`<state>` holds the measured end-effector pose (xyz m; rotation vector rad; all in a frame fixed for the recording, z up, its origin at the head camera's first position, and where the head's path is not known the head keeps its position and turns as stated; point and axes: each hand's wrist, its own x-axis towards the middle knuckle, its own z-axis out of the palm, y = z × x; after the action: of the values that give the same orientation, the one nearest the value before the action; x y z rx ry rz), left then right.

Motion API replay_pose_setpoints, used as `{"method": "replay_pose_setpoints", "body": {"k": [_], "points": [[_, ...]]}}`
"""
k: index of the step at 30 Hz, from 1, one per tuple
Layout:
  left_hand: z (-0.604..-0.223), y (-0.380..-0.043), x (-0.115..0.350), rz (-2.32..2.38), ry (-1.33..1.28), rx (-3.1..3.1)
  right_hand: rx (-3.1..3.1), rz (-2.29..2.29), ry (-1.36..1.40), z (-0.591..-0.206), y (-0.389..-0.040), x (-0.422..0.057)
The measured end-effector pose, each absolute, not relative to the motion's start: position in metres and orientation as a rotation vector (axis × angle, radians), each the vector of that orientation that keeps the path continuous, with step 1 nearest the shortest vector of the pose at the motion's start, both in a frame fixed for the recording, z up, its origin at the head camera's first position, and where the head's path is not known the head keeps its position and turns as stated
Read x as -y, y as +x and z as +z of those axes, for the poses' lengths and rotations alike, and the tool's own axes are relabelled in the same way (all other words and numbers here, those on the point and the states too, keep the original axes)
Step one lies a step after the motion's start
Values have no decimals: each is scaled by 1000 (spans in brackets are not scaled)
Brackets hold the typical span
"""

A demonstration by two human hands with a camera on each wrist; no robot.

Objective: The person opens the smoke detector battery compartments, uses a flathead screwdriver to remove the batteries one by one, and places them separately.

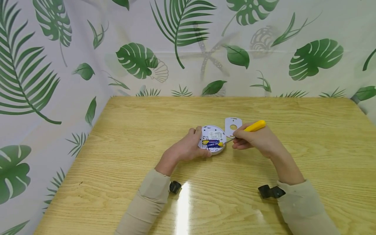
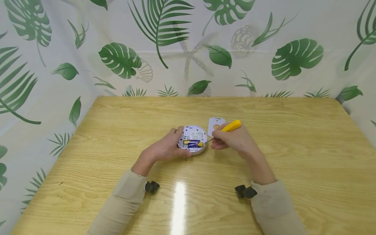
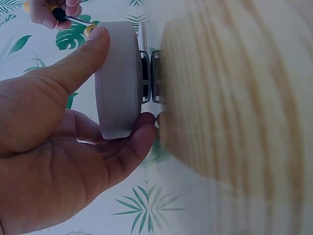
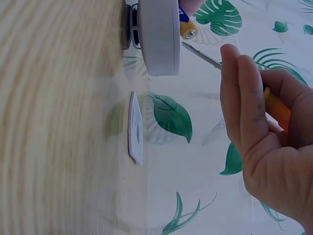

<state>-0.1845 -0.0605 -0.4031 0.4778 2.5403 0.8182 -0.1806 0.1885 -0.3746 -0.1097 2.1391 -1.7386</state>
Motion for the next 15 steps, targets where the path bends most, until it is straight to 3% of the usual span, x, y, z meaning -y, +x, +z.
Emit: {"method": "replay_pose_setpoints", "body": {"k": [15], "points": [[-404,-185,60,819,488,-2542,-2145,-1699,-84,-375,-178,-185]]}}
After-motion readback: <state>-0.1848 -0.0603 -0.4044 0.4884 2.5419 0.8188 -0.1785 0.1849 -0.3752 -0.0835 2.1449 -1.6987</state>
